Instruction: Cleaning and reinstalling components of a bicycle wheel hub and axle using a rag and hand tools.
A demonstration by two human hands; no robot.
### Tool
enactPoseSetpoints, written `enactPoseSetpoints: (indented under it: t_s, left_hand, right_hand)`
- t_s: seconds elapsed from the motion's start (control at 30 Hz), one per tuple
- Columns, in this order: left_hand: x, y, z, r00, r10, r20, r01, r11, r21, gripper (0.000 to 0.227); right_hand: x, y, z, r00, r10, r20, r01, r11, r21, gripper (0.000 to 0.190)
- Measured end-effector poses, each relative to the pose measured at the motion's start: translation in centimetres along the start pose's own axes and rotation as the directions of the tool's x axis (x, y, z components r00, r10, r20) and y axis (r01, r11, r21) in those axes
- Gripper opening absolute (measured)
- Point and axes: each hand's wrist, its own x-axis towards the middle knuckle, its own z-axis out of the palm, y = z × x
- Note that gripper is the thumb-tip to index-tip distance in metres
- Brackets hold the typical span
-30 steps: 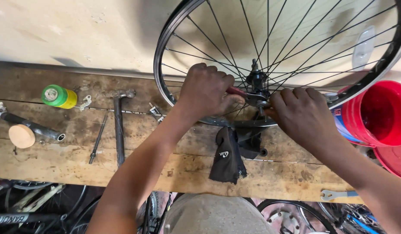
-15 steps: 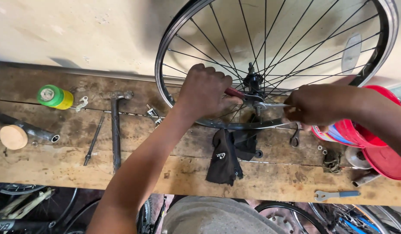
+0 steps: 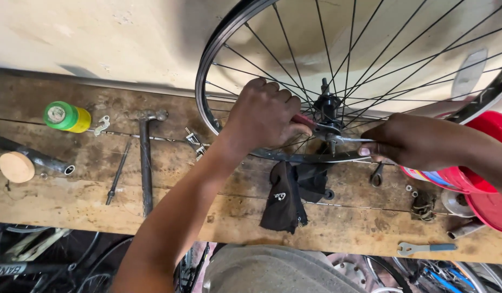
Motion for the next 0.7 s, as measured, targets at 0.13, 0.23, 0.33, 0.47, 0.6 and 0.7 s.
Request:
enactPoseSetpoints:
  t_s: [0.13,0.23,0.33,0.47,0.6,0.7]
  left_hand:
    - [0.4,0.0,-0.1,0.994,-0.011,0.109,0.011,1.000,0.006,0.072]
    - [0.5,0.0,0.7,0.988,-0.042,0.152,0.055,0.995,-0.083,0.073]
    - [0.1,0.0,1.7,0.989,-0.005,-0.149,0.007,1.000,0.013,0.066]
    - [0.0,0.0,2.0,0.980,-0.011,-0.198,0.018,0.999,0.029,0.064]
    - [0.2,0.3,1.1,0.994,-0.057,-0.093,0.056,0.998,-0.011,0.059]
    - [-0.1,0.7,0.5,0.982,-0.060,-0.178,0.061,0.998,0.004,0.057]
  right_hand:
    - [0.1,-0.2,-0.2,1.000,0.012,0.008,-0.011,0.999,-0.043,0.044]
    - [0.2,0.1,-0.2,1.000,-0.013,-0.014,0.013,1.000,-0.012,0.044]
    - [0.2,0.2,-0.1,1.000,-0.016,-0.020,0.016,1.000,-0.014,0.042]
    - [0.6,1.2,0.7,0.999,-0.008,-0.042,0.009,0.999,0.033,0.037]
    - [1.0,2.6,1.3,0.979,-0.145,-0.141,0.145,0.989,-0.005,0.036]
    - [0.2,1.7,1.3,0.985,-0.097,-0.143,0.100,0.995,0.012,0.038]
